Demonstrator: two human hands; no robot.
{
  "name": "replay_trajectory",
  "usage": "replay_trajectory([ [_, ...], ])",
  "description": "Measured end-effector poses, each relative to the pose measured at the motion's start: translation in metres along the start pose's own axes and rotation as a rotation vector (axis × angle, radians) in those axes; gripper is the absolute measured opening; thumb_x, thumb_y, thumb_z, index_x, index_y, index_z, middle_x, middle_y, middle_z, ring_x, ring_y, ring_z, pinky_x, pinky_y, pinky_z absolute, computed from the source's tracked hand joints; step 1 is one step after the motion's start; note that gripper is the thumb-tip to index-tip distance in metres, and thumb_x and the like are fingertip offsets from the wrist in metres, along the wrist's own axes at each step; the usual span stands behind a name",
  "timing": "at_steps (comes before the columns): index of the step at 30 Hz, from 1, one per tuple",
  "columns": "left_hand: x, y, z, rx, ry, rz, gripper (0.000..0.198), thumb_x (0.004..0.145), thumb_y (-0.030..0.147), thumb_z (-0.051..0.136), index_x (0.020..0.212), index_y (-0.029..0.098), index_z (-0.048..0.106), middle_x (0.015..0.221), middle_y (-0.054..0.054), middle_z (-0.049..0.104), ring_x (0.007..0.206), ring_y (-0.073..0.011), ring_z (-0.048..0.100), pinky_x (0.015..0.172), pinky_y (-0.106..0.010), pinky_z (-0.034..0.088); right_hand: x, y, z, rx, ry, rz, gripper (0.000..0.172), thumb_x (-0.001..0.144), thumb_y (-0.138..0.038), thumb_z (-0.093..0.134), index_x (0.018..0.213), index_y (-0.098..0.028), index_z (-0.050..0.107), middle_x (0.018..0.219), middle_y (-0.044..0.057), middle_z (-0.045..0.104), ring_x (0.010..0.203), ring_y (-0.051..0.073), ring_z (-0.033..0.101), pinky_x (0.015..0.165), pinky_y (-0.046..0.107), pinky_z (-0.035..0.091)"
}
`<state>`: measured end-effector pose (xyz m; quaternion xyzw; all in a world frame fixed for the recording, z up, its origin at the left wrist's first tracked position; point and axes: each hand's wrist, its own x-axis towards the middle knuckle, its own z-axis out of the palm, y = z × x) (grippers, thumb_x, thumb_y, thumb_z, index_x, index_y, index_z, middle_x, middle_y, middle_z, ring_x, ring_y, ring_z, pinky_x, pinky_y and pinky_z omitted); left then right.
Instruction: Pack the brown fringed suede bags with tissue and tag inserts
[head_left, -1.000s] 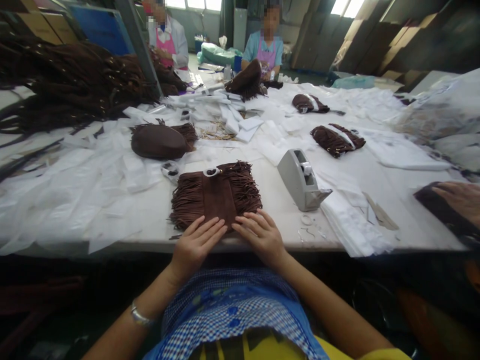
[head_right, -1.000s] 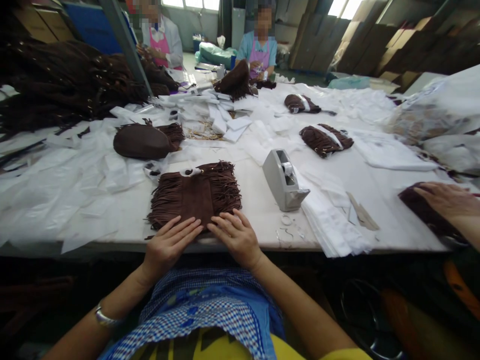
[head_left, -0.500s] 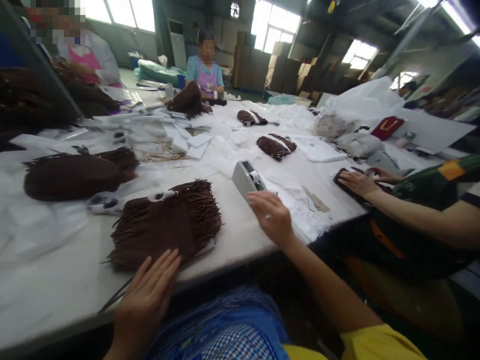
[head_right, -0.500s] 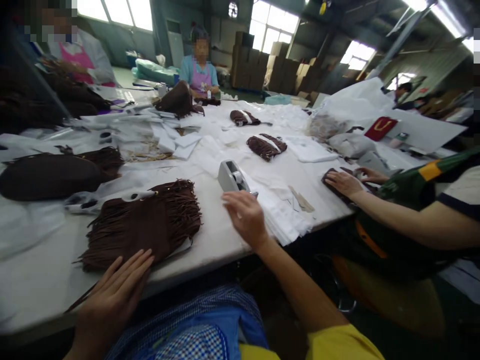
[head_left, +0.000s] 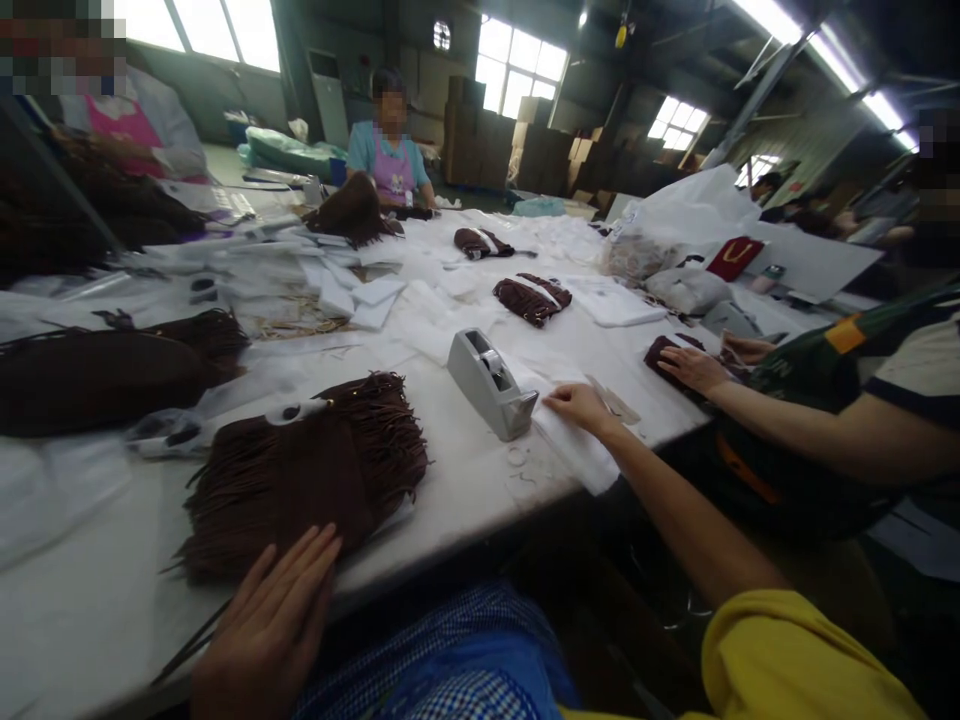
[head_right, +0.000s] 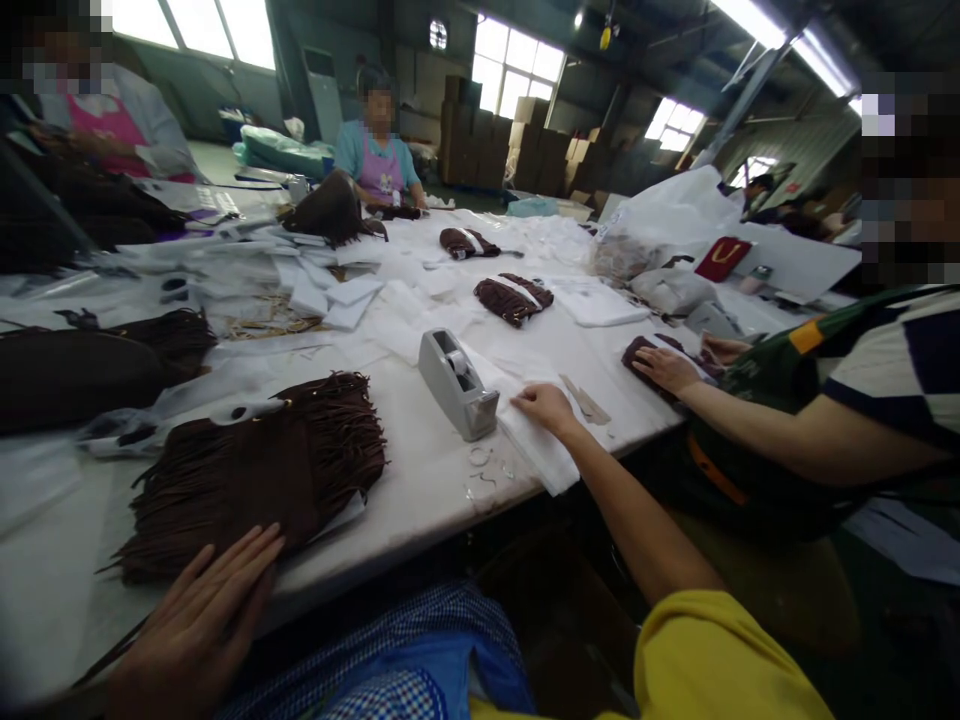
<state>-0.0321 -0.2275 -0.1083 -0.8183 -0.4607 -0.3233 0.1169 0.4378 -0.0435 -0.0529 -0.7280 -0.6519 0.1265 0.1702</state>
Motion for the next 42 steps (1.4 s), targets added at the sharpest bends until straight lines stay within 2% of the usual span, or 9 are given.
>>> replay_trajectory([
  [8, 0.003, -0.011, -0.001, 0.074, -0.017, 0.136, 0.045, 0.098, 0.029, 0.044, 0.141, 0.019, 0.051, 0.132, -0.008, 0.066, 0.112, -0.0237, 0.068, 0.12, -0.041, 0.028, 0.002, -0.032, -0.03, 0.123, 0.18, -0.068, 0.029, 0.092, -0.039, 0.056, 0.085, -0.019, 0.075, 0.099, 0.01, 0.076, 0.098, 0.023, 0.068, 0.082, 0.029, 0.047],
  [12, 0.017, -0.02, -0.008, 0.083, 0.009, 0.27, 0.035, 0.099, 0.025, 0.039, 0.124, 0.022, 0.064, 0.119, -0.004, 0.073, 0.102, -0.0212, 0.071, 0.114, -0.038, 0.035, 0.008, -0.074, -0.051, 0.414, 0.221, -0.068, 0.038, 0.098, -0.042, 0.045, 0.113, -0.015, 0.068, 0.097, 0.01, 0.075, 0.078, 0.017, 0.071, 0.073, 0.028, 0.054],
  [17, 0.034, -0.024, -0.01, 0.105, 0.058, 0.145, 0.03, 0.1, 0.034, 0.043, 0.11, 0.025, 0.069, 0.096, 0.0, 0.078, 0.076, -0.0191, 0.074, 0.067, -0.028, 0.054, -0.034, -0.161, -0.042, 1.251, -0.189, -0.155, 0.072, 0.083, -0.03, 0.071, 0.147, -0.028, 0.037, 0.114, 0.004, 0.072, 0.071, 0.013, 0.069, 0.064, 0.027, 0.059],
  [21, 0.042, -0.019, -0.01, 0.105, 0.028, -0.017, 0.045, 0.098, 0.038, 0.05, 0.14, 0.024, 0.052, 0.115, -0.004, 0.075, 0.074, -0.0177, 0.075, 0.055, -0.024, 0.054, -0.094, -0.218, 0.017, 1.493, -0.65, -0.045, 0.092, 0.077, -0.023, 0.074, 0.153, -0.026, 0.021, 0.111, 0.007, 0.072, 0.078, 0.017, 0.072, 0.07, 0.032, 0.06],
  [24, 0.048, -0.012, -0.012, 0.064, 0.018, -0.085, 0.057, 0.097, 0.031, 0.051, 0.152, 0.026, 0.035, 0.139, -0.006, 0.061, 0.093, -0.0193, 0.074, 0.061, -0.023, 0.057, -0.128, -0.241, 0.064, 1.565, -0.798, 0.033, 0.092, 0.069, -0.013, 0.073, 0.15, -0.024, 0.029, 0.112, 0.006, 0.072, 0.077, 0.015, 0.07, 0.066, 0.025, 0.056],
  [28, 0.053, -0.009, -0.016, -0.05, -0.02, -0.146, 0.069, 0.089, 0.014, 0.046, 0.154, 0.028, 0.029, 0.154, -0.005, 0.044, 0.124, -0.0225, 0.061, 0.081, -0.027, 0.06, -0.146, -0.253, 0.086, 1.545, -0.89, 0.002, 0.075, 0.062, -0.002, 0.066, 0.133, -0.027, 0.056, 0.124, 0.003, 0.067, 0.083, 0.01, 0.067, 0.062, 0.016, 0.049],
  [33, 0.05, -0.014, -0.016, -0.237, -0.063, -0.184, 0.082, 0.075, 0.005, 0.048, 0.153, 0.028, 0.033, 0.154, -0.004, 0.044, 0.132, -0.0219, 0.054, 0.097, -0.031, 0.056, -0.149, -0.257, 0.074, 1.513, -1.037, -0.014, 0.075, 0.068, -0.007, 0.069, 0.137, -0.031, 0.054, 0.139, 0.005, 0.057, 0.098, 0.017, 0.068, 0.074, 0.025, 0.057],
  [38, 0.044, -0.019, -0.011, -0.413, -0.037, -0.257, 0.056, 0.086, 0.012, 0.05, 0.14, 0.027, 0.054, 0.146, -0.004, 0.054, 0.128, -0.0218, 0.058, 0.105, -0.035, 0.051, -0.154, -0.25, 0.072, 1.454, -1.068, -0.026, 0.07, 0.078, -0.02, 0.074, 0.142, -0.031, 0.048, 0.131, 0.006, 0.064, 0.098, 0.017, 0.069, 0.08, 0.029, 0.057],
  [42, 0.043, -0.022, -0.011, -0.542, 0.048, -0.387, 0.037, 0.093, 0.023, 0.055, 0.128, 0.022, 0.065, 0.129, -0.005, 0.068, 0.117, -0.0219, 0.066, 0.103, -0.036, 0.053, -0.15, -0.236, 0.069, 1.274, -0.988, 0.099, 0.037, 0.09, -0.04, 0.068, 0.121, -0.02, 0.064, 0.112, 0.008, 0.072, 0.091, 0.016, 0.071, 0.078, 0.027, 0.058],
])
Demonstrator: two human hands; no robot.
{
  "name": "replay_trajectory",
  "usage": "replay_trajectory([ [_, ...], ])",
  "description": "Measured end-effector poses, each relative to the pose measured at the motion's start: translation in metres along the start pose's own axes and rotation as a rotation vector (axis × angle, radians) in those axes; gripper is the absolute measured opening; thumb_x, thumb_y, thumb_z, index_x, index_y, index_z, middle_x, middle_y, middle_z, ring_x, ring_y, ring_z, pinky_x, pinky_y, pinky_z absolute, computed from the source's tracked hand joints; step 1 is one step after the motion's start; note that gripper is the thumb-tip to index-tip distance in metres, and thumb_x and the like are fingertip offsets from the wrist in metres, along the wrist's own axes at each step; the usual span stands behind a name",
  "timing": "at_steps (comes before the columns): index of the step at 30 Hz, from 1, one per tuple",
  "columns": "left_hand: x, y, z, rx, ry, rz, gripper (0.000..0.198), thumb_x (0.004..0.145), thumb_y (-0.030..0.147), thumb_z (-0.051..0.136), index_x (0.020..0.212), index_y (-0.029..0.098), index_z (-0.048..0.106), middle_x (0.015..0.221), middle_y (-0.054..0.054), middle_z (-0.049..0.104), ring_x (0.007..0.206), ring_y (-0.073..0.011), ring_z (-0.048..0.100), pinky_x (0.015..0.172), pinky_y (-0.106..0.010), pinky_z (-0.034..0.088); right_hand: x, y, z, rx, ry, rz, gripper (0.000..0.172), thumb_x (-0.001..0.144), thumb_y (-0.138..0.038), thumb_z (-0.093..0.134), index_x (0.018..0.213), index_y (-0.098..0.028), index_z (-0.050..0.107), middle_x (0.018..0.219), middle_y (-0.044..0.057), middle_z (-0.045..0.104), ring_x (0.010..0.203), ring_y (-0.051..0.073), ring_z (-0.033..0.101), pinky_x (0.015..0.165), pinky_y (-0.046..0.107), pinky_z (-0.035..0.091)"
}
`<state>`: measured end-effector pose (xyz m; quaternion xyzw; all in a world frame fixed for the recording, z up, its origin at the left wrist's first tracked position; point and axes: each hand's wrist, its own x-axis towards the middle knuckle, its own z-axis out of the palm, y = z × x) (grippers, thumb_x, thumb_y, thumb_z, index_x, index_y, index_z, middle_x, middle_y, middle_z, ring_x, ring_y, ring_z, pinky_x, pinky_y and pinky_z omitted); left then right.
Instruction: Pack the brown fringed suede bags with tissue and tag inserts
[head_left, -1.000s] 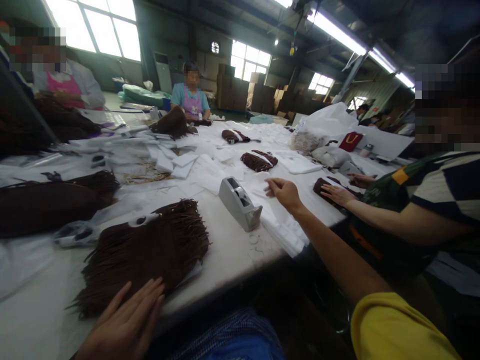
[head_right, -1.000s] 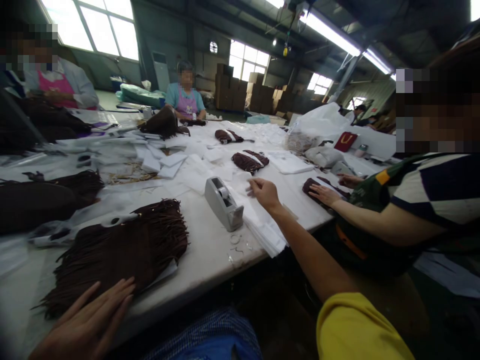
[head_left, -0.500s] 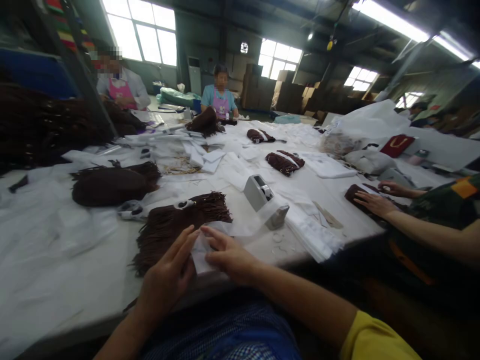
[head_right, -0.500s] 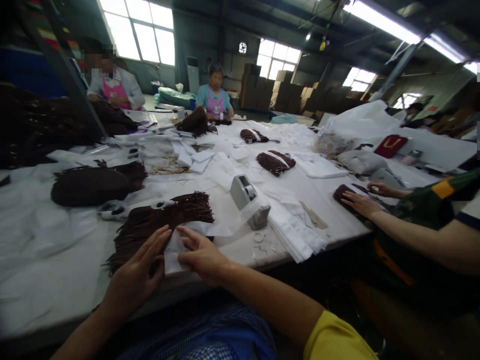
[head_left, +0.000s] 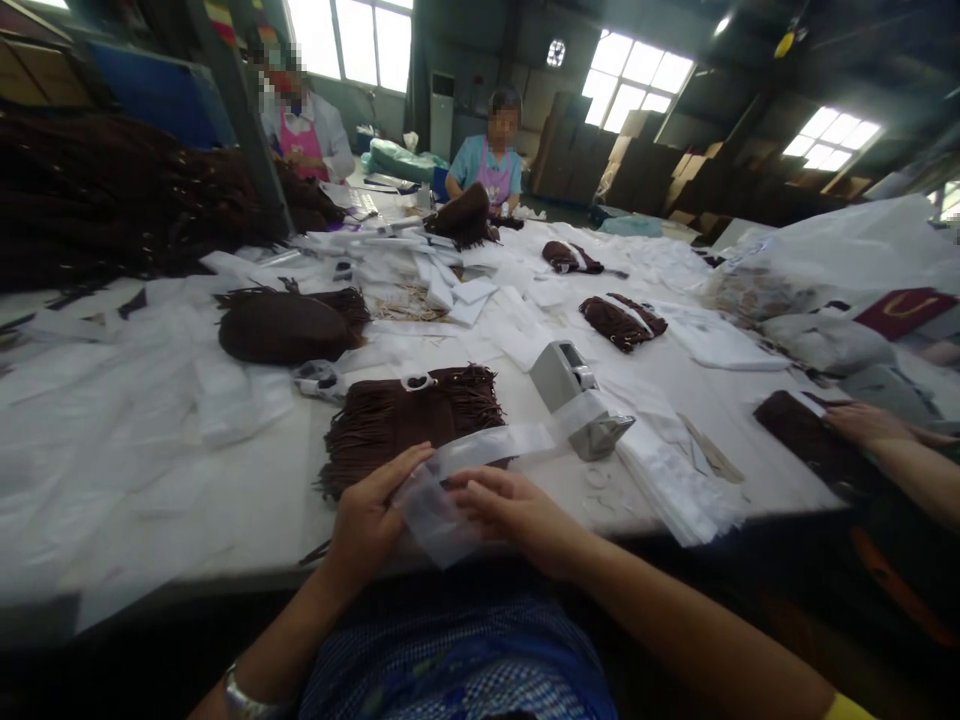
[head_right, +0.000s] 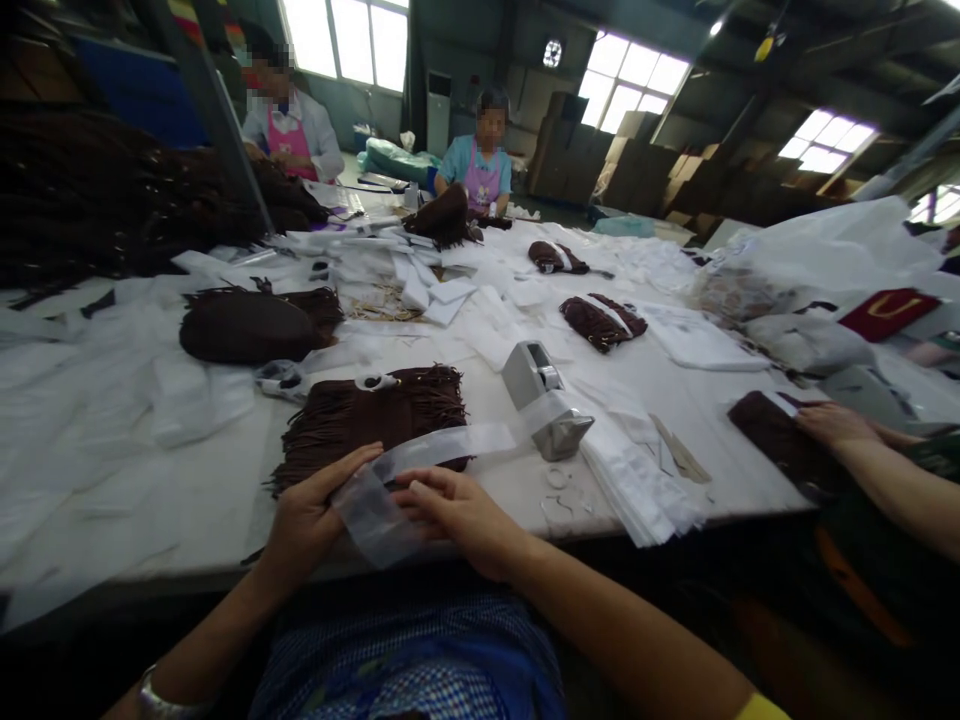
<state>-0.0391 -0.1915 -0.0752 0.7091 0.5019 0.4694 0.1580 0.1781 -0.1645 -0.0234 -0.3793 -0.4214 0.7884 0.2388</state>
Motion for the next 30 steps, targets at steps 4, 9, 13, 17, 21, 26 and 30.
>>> replay_trajectory([
  [4, 0.001, 0.002, -0.002, -0.111, 0.006, -0.079, 0.033, 0.093, 0.027, 0.057, 0.123, 0.021, 0.068, 0.122, -0.006, 0.072, 0.109, -0.0223, 0.07, 0.097, -0.035, 0.057, 0.006, -0.007, -0.009, 0.047, -0.004, 0.115, 0.042, 0.094, -0.05, 0.059, 0.104, -0.011, 0.068, 0.109, 0.016, 0.073, 0.088, 0.017, 0.073, 0.074, 0.025, 0.059],
  [9, -0.003, 0.004, -0.003, -0.227, 0.006, -0.07, 0.028, 0.091, 0.024, 0.061, 0.118, 0.02, 0.067, 0.126, -0.009, 0.07, 0.114, -0.0239, 0.068, 0.099, -0.037, 0.056, 0.024, -0.015, -0.006, 0.166, -0.006, 0.037, 0.042, 0.089, -0.051, 0.065, 0.106, -0.012, 0.068, 0.113, 0.015, 0.071, 0.098, 0.022, 0.072, 0.074, 0.029, 0.061],
  [13, -0.004, 0.005, -0.005, -0.317, -0.021, -0.058, 0.024, 0.091, 0.021, 0.061, 0.115, 0.02, 0.061, 0.133, -0.013, 0.064, 0.126, -0.0254, 0.06, 0.092, -0.035, 0.059, 0.039, -0.031, -0.007, -0.073, 0.088, -0.114, 0.036, 0.086, -0.047, 0.069, 0.105, -0.017, 0.073, 0.106, 0.008, 0.073, 0.093, 0.019, 0.07, 0.07, 0.026, 0.06],
  [17, -0.004, 0.002, -0.007, -0.264, -0.097, 0.047, 0.044, 0.083, 0.019, 0.069, 0.125, 0.021, 0.055, 0.133, -0.015, 0.061, 0.133, -0.0282, 0.051, 0.097, -0.038, 0.056, 0.057, -0.053, -0.017, -0.576, 0.153, -0.37, 0.032, 0.087, -0.049, 0.066, 0.098, -0.021, 0.077, 0.088, 0.001, 0.074, 0.085, 0.021, 0.068, 0.078, 0.033, 0.058],
  [21, -0.003, -0.001, -0.007, -0.085, -0.098, 0.091, 0.04, 0.086, 0.013, 0.063, 0.125, 0.024, 0.06, 0.129, -0.011, 0.061, 0.124, -0.0225, 0.058, 0.102, -0.037, 0.052, 0.076, -0.073, -0.021, -0.645, 0.127, -0.558, 0.034, 0.091, -0.048, 0.06, 0.105, -0.022, 0.076, 0.101, 0.002, 0.075, 0.103, 0.023, 0.066, 0.096, 0.038, 0.051],
  [26, 0.001, 0.002, -0.003, -0.047, 0.001, 0.144, 0.022, 0.085, 0.014, 0.068, 0.106, 0.023, 0.07, 0.109, -0.007, 0.067, 0.112, -0.0202, 0.065, 0.095, -0.031, 0.056, 0.098, -0.096, -0.009, -0.485, 0.002, -0.685, 0.033, 0.094, -0.046, 0.058, 0.11, -0.022, 0.074, 0.119, 0.006, 0.072, 0.112, 0.022, 0.064, 0.101, 0.037, 0.048],
  [30, 0.0, 0.002, 0.002, -0.044, 0.109, 0.149, 0.009, 0.085, 0.013, 0.069, 0.091, 0.02, 0.071, 0.113, -0.007, 0.067, 0.111, -0.0197, 0.066, 0.095, -0.03, 0.056, 0.124, -0.106, 0.001, -0.639, -0.012, -0.895, 0.027, 0.096, -0.041, 0.055, 0.105, -0.023, 0.073, 0.122, 0.004, 0.07, 0.12, 0.02, 0.06, 0.108, 0.034, 0.039],
])
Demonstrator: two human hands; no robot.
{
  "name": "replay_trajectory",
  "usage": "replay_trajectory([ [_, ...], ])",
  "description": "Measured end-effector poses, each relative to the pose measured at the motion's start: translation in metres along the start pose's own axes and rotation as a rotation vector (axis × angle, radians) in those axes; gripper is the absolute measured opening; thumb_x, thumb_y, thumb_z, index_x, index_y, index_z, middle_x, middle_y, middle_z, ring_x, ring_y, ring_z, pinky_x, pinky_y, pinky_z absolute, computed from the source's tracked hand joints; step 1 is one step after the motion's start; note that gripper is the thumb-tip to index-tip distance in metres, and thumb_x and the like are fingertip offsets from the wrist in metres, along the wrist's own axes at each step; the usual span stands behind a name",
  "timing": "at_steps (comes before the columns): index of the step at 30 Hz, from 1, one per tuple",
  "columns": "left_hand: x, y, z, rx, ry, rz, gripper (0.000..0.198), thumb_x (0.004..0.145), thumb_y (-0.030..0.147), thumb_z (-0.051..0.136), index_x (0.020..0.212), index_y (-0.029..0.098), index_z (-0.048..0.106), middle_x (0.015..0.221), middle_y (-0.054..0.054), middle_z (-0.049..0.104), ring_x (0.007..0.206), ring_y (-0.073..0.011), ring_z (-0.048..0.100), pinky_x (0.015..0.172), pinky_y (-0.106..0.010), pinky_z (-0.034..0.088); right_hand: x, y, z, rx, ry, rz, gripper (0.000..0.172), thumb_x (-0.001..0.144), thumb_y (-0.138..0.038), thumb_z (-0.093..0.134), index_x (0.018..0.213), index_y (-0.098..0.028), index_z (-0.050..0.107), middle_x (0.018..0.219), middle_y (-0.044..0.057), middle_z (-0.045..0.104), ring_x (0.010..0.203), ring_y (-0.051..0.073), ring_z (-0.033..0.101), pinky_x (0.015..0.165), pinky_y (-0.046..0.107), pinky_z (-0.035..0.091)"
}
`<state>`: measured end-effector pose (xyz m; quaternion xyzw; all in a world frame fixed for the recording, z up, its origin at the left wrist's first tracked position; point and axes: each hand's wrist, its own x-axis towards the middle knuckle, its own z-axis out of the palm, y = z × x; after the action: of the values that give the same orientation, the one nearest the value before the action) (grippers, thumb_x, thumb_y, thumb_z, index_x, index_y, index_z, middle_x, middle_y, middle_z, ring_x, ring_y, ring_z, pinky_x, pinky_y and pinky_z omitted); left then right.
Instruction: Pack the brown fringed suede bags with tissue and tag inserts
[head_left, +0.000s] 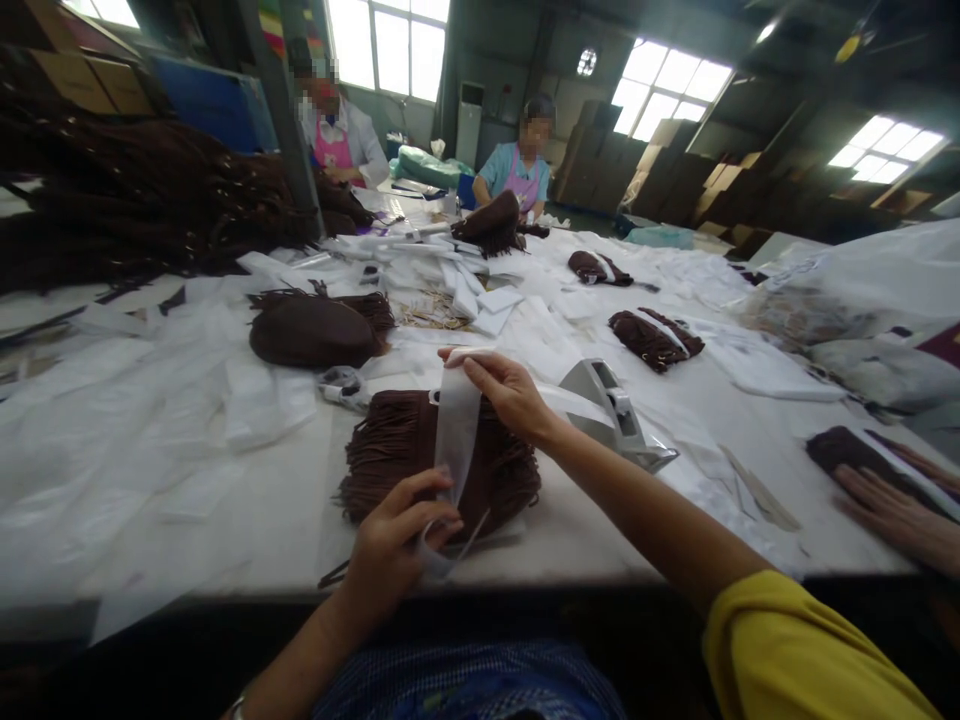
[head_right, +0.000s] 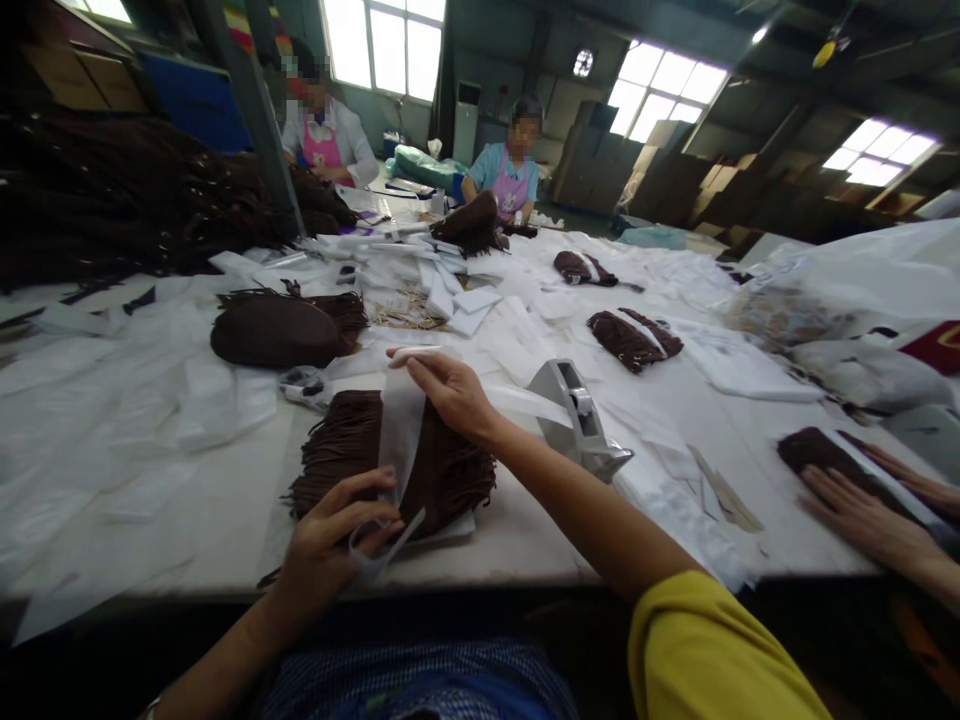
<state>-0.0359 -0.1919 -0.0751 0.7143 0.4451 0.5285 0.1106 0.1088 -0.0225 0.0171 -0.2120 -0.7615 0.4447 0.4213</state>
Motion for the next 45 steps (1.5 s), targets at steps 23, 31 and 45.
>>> replay_trajectory([
  [23, 0.023, 0.008, -0.005, 0.591, -0.282, 0.289, 0.017, 0.096, 0.012, 0.049, 0.089, 0.015, 0.064, 0.153, -0.012, 0.045, 0.146, -0.0315, 0.032, 0.12, -0.053, 0.03, 0.045, 0.072, 0.01, -0.86, -0.359, 0.093, 0.027, 0.095, -0.034, 0.057, 0.099, -0.017, 0.078, 0.103, 0.011, 0.075, 0.095, 0.023, 0.067, 0.082, 0.029, 0.044],
  [31, 0.038, -0.005, -0.016, 0.436, -0.577, 0.118, 0.012, 0.083, 0.009, 0.052, 0.091, 0.014, 0.059, 0.16, -0.02, 0.029, 0.151, -0.0313, 0.02, 0.121, -0.05, 0.03, 0.065, 0.086, -0.004, -0.83, -0.513, 0.298, 0.025, 0.093, -0.028, 0.058, 0.1, -0.017, 0.078, 0.094, 0.005, 0.077, 0.085, 0.017, 0.065, 0.072, 0.022, 0.042],
  [45, 0.005, -0.011, -0.011, 0.549, -0.617, 0.22, 0.088, 0.073, 0.013, 0.062, 0.154, 0.023, 0.029, 0.163, -0.016, 0.022, 0.149, -0.0325, 0.024, 0.115, -0.053, 0.037, 0.084, 0.112, -0.037, -0.462, -0.683, 0.746, 0.015, 0.08, -0.024, 0.071, 0.075, -0.01, 0.074, 0.066, 0.004, 0.072, 0.055, 0.015, 0.063, 0.059, 0.026, 0.052],
])
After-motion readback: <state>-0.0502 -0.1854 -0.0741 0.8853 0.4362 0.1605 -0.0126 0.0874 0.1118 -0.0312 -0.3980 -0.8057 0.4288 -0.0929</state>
